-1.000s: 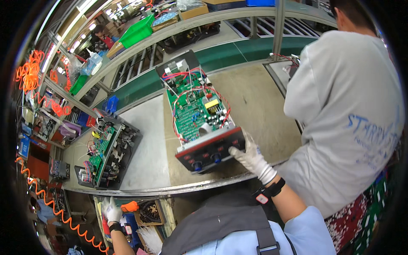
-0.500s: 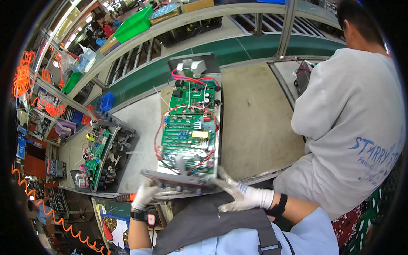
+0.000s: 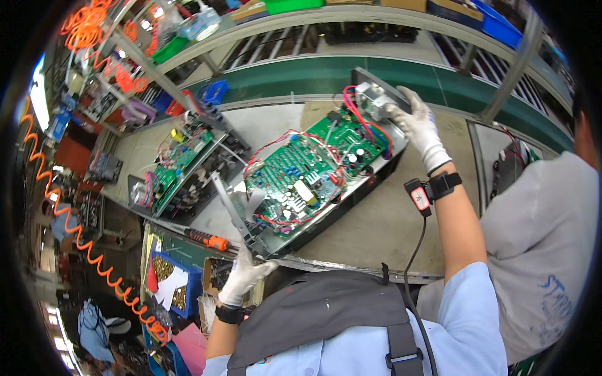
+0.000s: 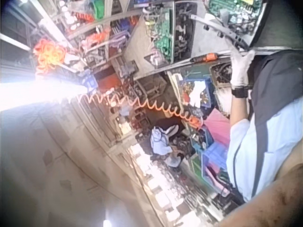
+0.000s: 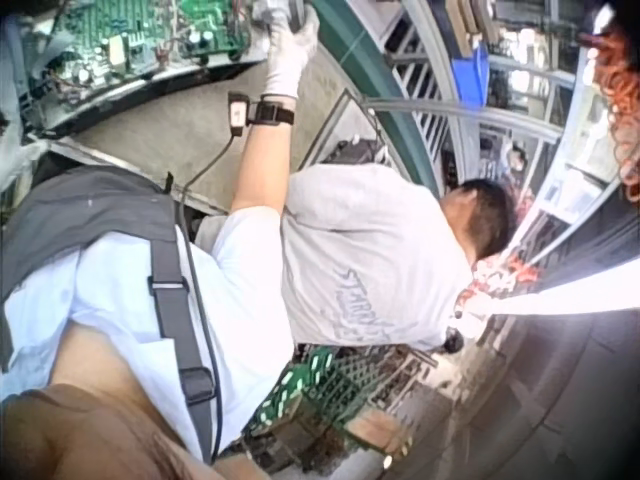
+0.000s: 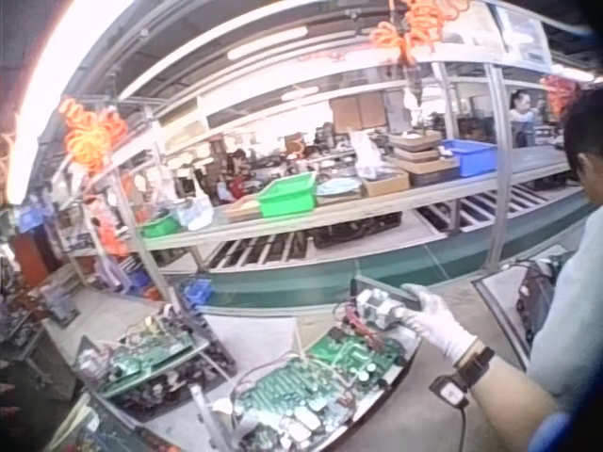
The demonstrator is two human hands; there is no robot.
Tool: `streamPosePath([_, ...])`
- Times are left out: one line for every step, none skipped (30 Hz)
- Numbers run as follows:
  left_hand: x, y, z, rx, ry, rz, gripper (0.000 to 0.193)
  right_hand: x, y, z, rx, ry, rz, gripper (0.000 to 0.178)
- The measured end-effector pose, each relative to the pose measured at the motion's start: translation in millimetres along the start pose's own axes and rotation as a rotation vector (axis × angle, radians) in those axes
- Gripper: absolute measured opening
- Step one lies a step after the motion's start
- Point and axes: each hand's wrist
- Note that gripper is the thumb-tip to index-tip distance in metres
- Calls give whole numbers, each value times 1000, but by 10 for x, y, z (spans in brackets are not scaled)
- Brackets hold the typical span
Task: Assembling and wiring electronic components into a solar inverter or power converter unit on an assembly line.
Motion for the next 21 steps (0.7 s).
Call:
streamPosePath([91, -44, -30, 38, -16, -67, 101, 44, 43, 38, -55, 14, -55, 41])
streamPosePath([154, -85, -34, -21, -65, -45, 97, -46, -46, 46, -21, 24, -60, 39])
streamPosePath([203, -102, -38, -88, -107, -20, 93, -124, -147, 16, 22, 33, -69, 37])
streamPosePath([220, -86, -40, -99, -138, -48, 73, -86, -96, -71, 71, -56, 118, 36])
streamPosePath([231, -68, -22, -107, -164, -72, 53, -190, 9, -113, 140, 23, -166, 36])
streamPosePath([217, 1, -36, -118, -203, -97, 34, -198, 43, -276, 10, -14, -296, 35])
streamPosePath([43, 338, -31, -197, -252, -1, 24, -194, 106, -491, -127, -48, -417, 35])
streamPosePath([17, 313, -32, -121, -299, -61, 23, -233, 280, -705, -23, -71, -426, 36])
streamPosePath([-8, 272, -31, -41, -344, -114, 23, -272, 490, -931, 84, -100, -435, 36])
streamPosePath([-93, 380, -13, -199, -390, -250, 19, -338, 665, -1157, 69, -114, -429, 36])
streamPosePath([-141, 364, 48, -90, -424, -112, 20, -387, 794, -1348, 58, -125, -421, 36])
streamPosePath([-182, 349, 131, 18, -467, 26, 21, -428, 873, -1502, 63, -119, -445, 36])
streamPosePath([-192, 249, 150, 121, -510, 223, 22, -460, 947, -1623, 61, -114, -466, 35])
streamPosePath([-395, 514, 200, -54, -456, 214, 35, -472, 1001, -1699, 59, -106, -486, 35])
streamPosePath([-342, 473, 192, -3, -611, 262, 36, -483, 1048, -1738, 61, -97, -457, 35])
streamPosePath([-222, 358, 170, 52, -761, 306, 38, -492, 1090, -1764, 63, -90, -433, 36])
streamPosePath([-153, 144, 108, 176, -774, 213, 42, -505, 1104, -1802, 69, -88, -413, 36])
streamPosePath([-85, -71, 35, 301, -779, 129, 46, -516, 1063, -1829, 26, -78, -487, 36])
streamPosePath([-6, -225, -91, 431, -876, 317, 42, -514, 1048, -1830, 36, -94, -481, 36])
streamPosePath([-16, -297, -164, 552, -736, 381, 39, -496, 1062, -1805, 41, -99, -466, 37])
streamPosePath([-23, -354, -231, 666, -592, 436, 36, -482, 1084, -1787, 44, -100, -454, 37])
Point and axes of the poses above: each hand's wrist, its own z-axis towards the middle knuckle, its own x-axis out of the palm, y = z × x, and after that the axes turned 11 degrees about -x, right-handed
